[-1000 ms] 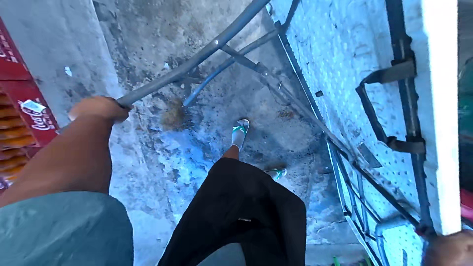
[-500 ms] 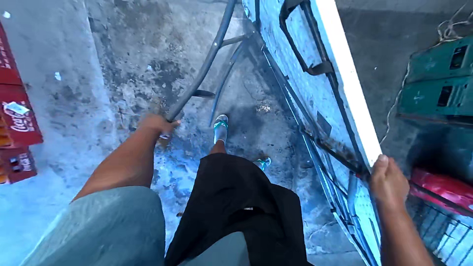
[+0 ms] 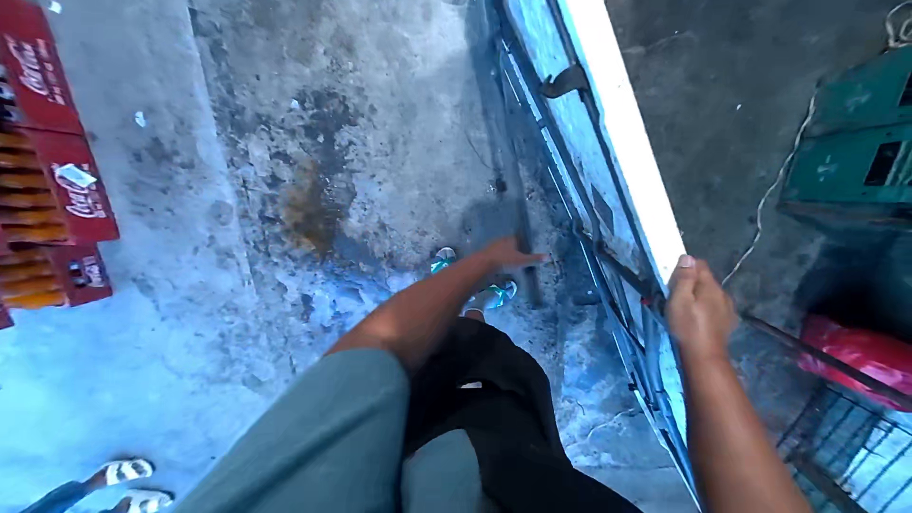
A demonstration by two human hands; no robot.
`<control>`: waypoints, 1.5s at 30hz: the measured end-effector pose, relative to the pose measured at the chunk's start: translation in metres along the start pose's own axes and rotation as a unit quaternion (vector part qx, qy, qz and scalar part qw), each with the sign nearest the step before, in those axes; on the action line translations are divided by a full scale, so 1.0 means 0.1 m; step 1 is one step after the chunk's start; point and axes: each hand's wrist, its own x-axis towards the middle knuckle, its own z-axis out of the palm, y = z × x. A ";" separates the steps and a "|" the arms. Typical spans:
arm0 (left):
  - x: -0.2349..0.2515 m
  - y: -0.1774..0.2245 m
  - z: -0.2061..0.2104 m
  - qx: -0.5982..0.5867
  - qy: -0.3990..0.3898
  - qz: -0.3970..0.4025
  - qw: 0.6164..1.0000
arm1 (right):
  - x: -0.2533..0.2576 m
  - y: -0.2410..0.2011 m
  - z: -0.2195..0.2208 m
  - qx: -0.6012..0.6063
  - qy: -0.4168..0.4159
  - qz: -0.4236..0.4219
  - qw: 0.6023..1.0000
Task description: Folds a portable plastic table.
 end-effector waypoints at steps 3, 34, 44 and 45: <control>0.33 0.66 0.39 -0.068 -0.034 0.094 0.993 | -0.04 -0.01 0.08 0.018 0.008 -0.014 1.000; 0.43 1.29 1.09 0.064 0.009 0.131 0.989 | 0.44 0.15 -0.32 -0.043 0.023 0.038 0.998; 0.13 0.49 0.64 0.217 -0.043 0.067 0.973 | 0.52 0.17 -0.41 -0.018 0.015 0.035 0.999; 0.09 0.43 0.54 0.239 -0.037 0.069 0.968 | 0.52 0.18 -0.42 -0.016 0.011 0.035 0.999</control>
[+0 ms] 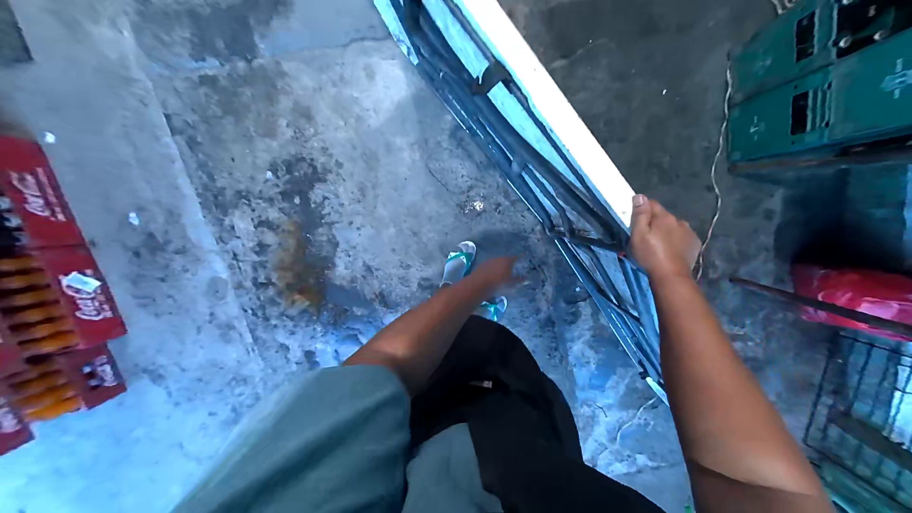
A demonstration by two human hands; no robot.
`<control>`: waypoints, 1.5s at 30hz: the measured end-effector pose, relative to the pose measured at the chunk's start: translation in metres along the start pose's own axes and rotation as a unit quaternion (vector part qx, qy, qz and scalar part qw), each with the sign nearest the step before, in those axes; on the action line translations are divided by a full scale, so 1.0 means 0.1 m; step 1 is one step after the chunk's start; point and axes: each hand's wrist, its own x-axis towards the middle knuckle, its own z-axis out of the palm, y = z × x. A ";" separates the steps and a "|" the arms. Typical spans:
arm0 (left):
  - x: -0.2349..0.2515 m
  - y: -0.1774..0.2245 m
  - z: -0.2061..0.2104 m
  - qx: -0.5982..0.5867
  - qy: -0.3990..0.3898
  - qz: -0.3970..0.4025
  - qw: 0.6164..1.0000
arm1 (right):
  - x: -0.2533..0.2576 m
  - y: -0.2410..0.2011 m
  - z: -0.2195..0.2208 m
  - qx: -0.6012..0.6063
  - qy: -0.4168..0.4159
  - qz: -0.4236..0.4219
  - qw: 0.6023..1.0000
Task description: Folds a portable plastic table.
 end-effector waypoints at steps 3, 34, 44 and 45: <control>-0.17 -0.19 -0.32 0.047 0.044 -0.009 0.998 | 0.00 0.00 0.00 0.002 -0.004 0.000 1.000; -0.22 0.77 -2.94 0.491 0.228 0.116 0.833 | -0.91 0.29 0.37 0.169 0.256 -0.003 0.952; -0.29 0.97 -2.89 0.509 0.195 0.061 0.836 | -3.18 1.09 1.62 0.306 -0.045 0.444 0.841; -0.29 0.98 -2.89 0.514 0.194 0.060 0.833 | -3.43 1.07 1.81 0.340 -0.079 0.476 0.807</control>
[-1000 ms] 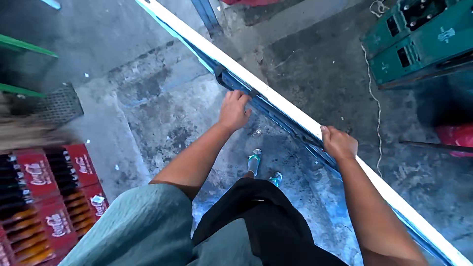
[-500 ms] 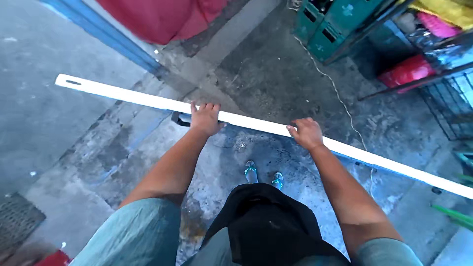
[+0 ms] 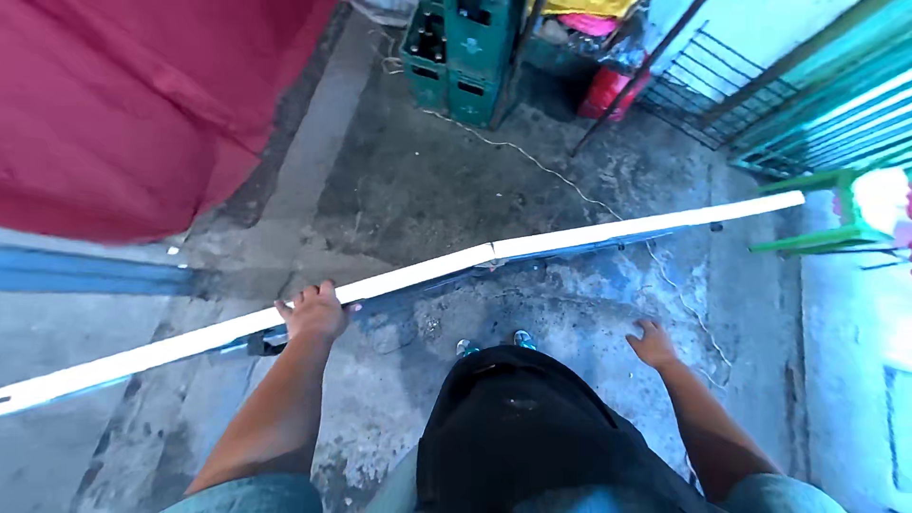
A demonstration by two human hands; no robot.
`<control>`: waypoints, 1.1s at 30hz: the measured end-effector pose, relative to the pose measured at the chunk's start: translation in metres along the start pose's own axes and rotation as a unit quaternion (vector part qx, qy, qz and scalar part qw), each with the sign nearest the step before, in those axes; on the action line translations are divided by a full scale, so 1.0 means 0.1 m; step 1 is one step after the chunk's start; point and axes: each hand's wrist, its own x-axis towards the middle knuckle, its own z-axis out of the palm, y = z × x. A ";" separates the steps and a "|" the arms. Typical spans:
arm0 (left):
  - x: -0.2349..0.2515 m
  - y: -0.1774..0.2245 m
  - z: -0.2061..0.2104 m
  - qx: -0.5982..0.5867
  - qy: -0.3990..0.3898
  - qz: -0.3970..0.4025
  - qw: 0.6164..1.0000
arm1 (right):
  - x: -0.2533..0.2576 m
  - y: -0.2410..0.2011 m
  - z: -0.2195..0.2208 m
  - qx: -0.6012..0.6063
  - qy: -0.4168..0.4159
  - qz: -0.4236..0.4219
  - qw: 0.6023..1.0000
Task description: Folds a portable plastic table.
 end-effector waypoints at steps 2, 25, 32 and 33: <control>0.00 0.01 -0.01 0.013 0.000 0.000 1.000 | -0.15 0.54 0.23 0.057 -0.058 0.083 0.993; -0.02 0.00 0.09 0.044 0.029 -0.011 0.999 | -0.27 0.62 -0.01 0.164 -0.062 0.061 0.983; -0.04 0.07 0.04 0.023 0.016 -0.036 0.999 | 0.19 0.62 0.07 0.109 -0.076 0.073 0.988; -0.03 0.09 0.03 0.017 0.014 -0.046 0.999 | 0.26 0.56 0.02 0.089 -0.061 0.076 0.991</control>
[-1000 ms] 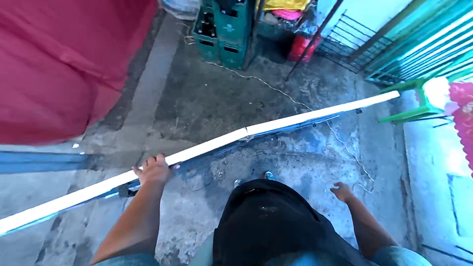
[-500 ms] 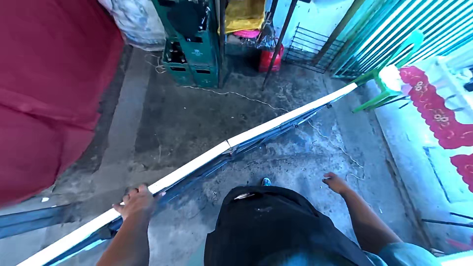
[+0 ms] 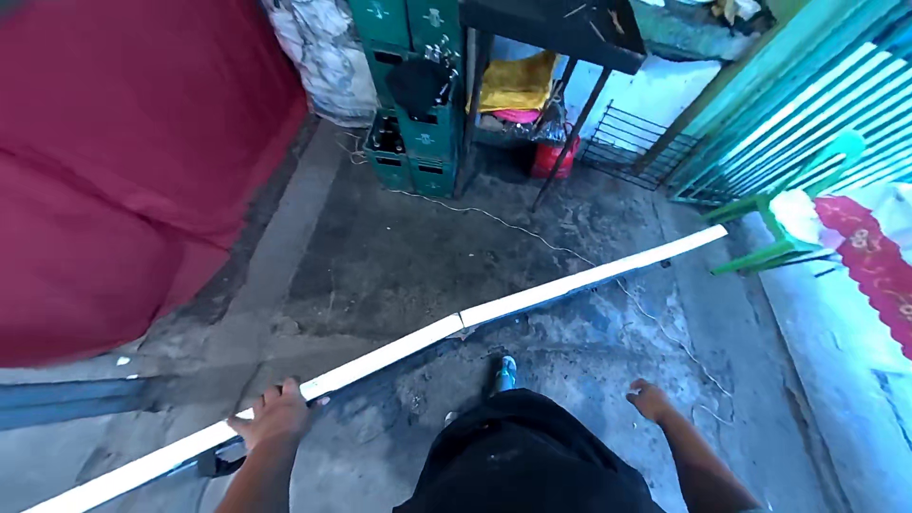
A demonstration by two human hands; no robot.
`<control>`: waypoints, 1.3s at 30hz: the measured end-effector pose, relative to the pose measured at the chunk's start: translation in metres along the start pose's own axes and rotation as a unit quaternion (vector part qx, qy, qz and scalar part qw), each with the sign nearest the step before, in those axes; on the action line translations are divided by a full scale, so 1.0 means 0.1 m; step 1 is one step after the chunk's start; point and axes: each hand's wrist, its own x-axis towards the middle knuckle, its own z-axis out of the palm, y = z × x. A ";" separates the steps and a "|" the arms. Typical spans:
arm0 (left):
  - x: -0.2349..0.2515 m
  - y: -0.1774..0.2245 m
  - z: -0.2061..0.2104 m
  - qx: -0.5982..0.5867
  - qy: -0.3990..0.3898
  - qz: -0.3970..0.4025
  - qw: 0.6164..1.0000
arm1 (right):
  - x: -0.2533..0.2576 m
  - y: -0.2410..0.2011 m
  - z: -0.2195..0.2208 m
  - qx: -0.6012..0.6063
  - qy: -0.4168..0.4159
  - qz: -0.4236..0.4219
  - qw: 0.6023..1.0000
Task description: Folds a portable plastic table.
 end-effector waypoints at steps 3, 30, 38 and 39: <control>0.04 0.05 -0.01 -0.005 -0.004 -0.029 1.000 | 0.04 -0.50 -0.30 -0.061 0.087 -0.011 0.994; 0.28 0.17 -0.27 0.127 -0.099 -0.063 0.985 | 1.19 -2.41 -1.96 -0.455 0.083 -0.201 0.863; 0.49 0.29 -0.52 0.136 -0.121 -0.075 0.980 | 1.27 -2.76 -2.13 -0.455 0.088 -0.186 0.866; 0.49 0.32 -0.54 0.135 -0.123 -0.076 0.980 | 1.30 -2.78 -2.15 -0.454 0.092 -0.183 0.867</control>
